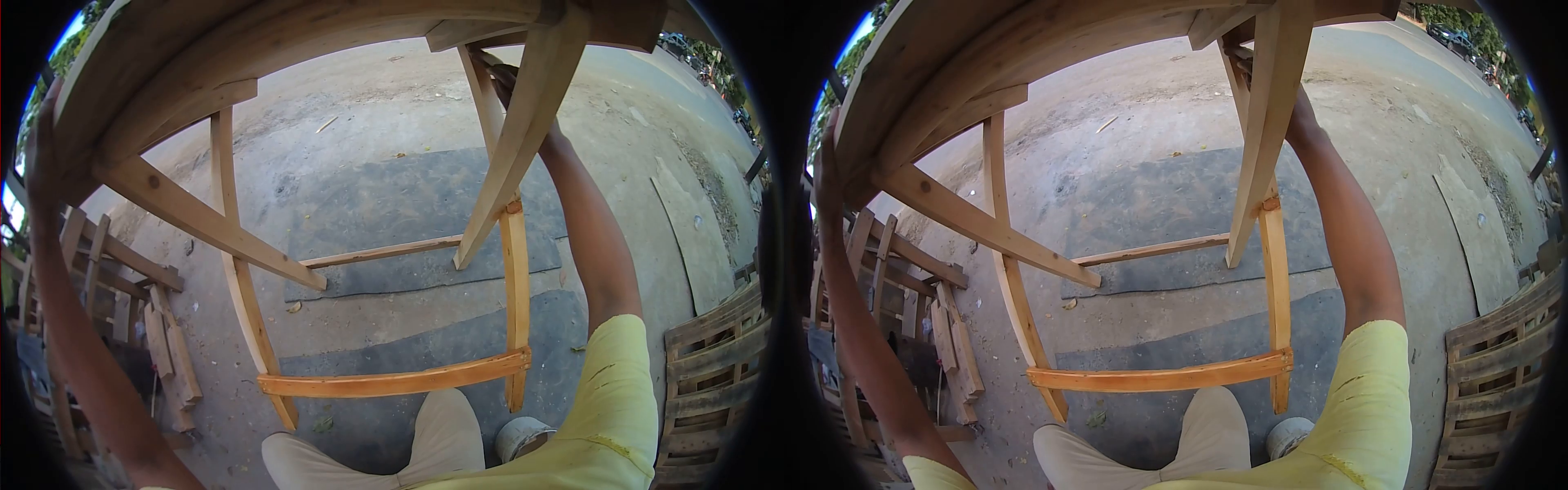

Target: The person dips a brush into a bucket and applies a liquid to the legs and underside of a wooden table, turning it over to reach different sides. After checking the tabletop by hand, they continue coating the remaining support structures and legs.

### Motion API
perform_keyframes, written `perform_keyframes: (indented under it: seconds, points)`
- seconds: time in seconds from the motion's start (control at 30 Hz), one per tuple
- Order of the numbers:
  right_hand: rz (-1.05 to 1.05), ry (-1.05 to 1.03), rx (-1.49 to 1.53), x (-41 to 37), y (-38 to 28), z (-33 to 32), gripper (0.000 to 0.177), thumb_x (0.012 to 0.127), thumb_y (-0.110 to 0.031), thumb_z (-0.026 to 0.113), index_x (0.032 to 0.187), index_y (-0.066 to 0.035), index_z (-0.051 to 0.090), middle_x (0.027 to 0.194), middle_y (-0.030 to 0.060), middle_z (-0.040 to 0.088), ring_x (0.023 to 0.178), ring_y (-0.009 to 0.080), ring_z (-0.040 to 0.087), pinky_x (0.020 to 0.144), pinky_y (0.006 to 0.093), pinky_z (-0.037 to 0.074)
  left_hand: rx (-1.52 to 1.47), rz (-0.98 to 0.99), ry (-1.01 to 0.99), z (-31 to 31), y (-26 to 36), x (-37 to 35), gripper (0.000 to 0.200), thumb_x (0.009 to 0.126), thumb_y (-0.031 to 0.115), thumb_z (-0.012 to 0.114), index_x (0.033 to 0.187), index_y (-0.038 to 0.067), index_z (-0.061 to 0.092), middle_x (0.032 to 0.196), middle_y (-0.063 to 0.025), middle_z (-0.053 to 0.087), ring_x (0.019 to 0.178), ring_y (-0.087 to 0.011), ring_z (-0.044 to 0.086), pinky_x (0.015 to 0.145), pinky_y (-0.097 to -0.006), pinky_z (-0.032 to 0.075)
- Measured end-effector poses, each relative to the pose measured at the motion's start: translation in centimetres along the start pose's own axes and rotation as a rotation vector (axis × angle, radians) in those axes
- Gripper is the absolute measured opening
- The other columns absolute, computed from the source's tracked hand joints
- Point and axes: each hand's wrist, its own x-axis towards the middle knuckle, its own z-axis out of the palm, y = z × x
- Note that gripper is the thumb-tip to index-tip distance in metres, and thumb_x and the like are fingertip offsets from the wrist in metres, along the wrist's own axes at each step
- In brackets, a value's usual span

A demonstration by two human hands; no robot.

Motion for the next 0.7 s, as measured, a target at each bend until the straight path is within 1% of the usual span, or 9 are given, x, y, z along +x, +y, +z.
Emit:
perform_keyframes:
  seconds: [0.1, 0.17, 0.27, 0.3, 0.37, 0.5, 0.57, 0.67, 0.7]
  points:
    - [-0.001, 0.000, 0.093, 1.8, 0.8, 2.1, 0.029, 0.087, -0.008, 0.070, 0.115, -0.001, 0.068, 0.102, 0.0155, 0.071, 0.091, 0.0255, 0.069, 0.078, 0.0338, 0.054, 0.157, 0.173, -0.090, -0.8, -2.4, -0.2, 0.047, 0.109, 0.025, 0.027, 0.150, 0.010, 0.043, 0.153, -0.0183, 0.044, 0.142, -0.0302, 0.042, 0.120, -0.0402, 0.029]
    - [0.055, -0.047, 0.139, 2.2, 1.2, 1.9, 0.030, 0.087, -0.008, 0.070, 0.116, -0.001, 0.067, 0.103, 0.0159, 0.071, 0.091, 0.0268, 0.068, 0.078, 0.0347, 0.054, 0.306, 0.395, -0.068, -0.9, -0.6, 0.0, 0.068, 0.088, 0.003, 0.066, 0.150, 0.010, 0.039, 0.146, -0.0230, 0.050, 0.133, -0.0398, 0.052, 0.109, -0.0471, 0.045]
    - [0.285, -0.179, 0.305, 0.9, 1.7, -0.8, 0.031, 0.087, -0.007, 0.070, 0.117, -0.001, 0.067, 0.104, 0.0165, 0.070, 0.091, 0.0288, 0.067, 0.079, 0.0361, 0.054, 0.373, 0.364, -0.050, -0.5, 2.4, 0.1, 0.069, 0.087, 0.005, 0.067, 0.150, 0.009, 0.039, 0.146, -0.0235, 0.051, 0.130, -0.0404, 0.054, 0.108, -0.0477, 0.046]
    - [0.331, -0.247, 0.250, -0.1, 1.5, -2.2, 0.032, 0.087, -0.007, 0.069, 0.118, -0.001, 0.066, 0.104, 0.0167, 0.070, 0.091, 0.0295, 0.067, 0.079, 0.0365, 0.054, 0.371, 0.358, -0.049, -0.2, 2.7, 0.2, 0.069, 0.087, 0.005, 0.067, 0.150, 0.009, 0.039, 0.146, -0.0235, 0.051, 0.130, -0.0404, 0.054, 0.108, -0.0477, 0.046]
    - [0.148, -0.476, -0.328, -2.3, 0.2, -5.6, 0.021, 0.089, -0.007, 0.067, 0.109, 0.000, 0.068, 0.111, 0.0173, 0.070, 0.097, 0.0353, 0.067, 0.082, 0.0418, 0.053, 0.428, 0.393, -0.017, 0.3, 2.7, 0.3, 0.078, 0.083, 0.005, 0.072, 0.151, 0.013, 0.037, 0.141, -0.0238, 0.055, 0.125, -0.0399, 0.059, 0.108, -0.0454, 0.046]
    - [0.173, -0.521, -0.057, -8.1, -6.6, -10.3, 0.029, 0.092, -0.003, 0.065, 0.120, -0.007, 0.070, 0.127, 0.0127, 0.068, 0.111, 0.0298, 0.067, 0.091, 0.0397, 0.053, 0.255, 0.225, -0.134, 1.0, 1.5, 0.3, 0.055, 0.098, 0.013, 0.053, 0.151, 0.019, 0.041, 0.141, -0.0190, 0.056, 0.128, -0.0340, 0.057, 0.108, -0.0436, 0.045]
    - [0.224, -0.521, -0.003, -10.7, -7.8, -11.3, 0.032, 0.092, -0.002, 0.064, 0.123, -0.010, 0.070, 0.130, 0.0113, 0.067, 0.115, 0.0288, 0.066, 0.095, 0.0383, 0.053, 0.118, 0.061, -0.052, 1.1, 4.1, 0.6, 0.033, 0.098, 0.032, 0.043, 0.123, 0.012, 0.050, 0.114, -0.0177, 0.061, 0.109, -0.0332, 0.062, 0.095, -0.0461, 0.048]
    - [0.280, -0.558, -0.027, -13.6, -9.0, -13.1, 0.033, 0.092, -0.006, 0.066, 0.124, -0.013, 0.070, 0.131, 0.0098, 0.067, 0.117, 0.0281, 0.065, 0.097, 0.0359, 0.053, -0.104, -0.171, 0.084, 2.4, 10.0, 1.9, 0.072, 0.098, 0.062, 0.029, 0.081, 0.002, 0.064, 0.073, -0.0156, 0.068, 0.080, -0.0321, 0.068, 0.076, -0.0499, 0.053]
    - [0.279, -0.592, -0.015, -14.2, -9.4, -13.5, 0.032, 0.092, -0.007, 0.067, 0.124, -0.013, 0.070, 0.132, 0.0101, 0.066, 0.117, 0.0278, 0.066, 0.096, 0.0359, 0.053, -0.179, -0.252, 0.110, 2.5, 11.7, 1.8, 0.074, 0.095, 0.064, 0.030, 0.075, 0.001, 0.063, 0.074, -0.0163, 0.066, 0.074, -0.0315, 0.061, 0.072, -0.0473, 0.049]
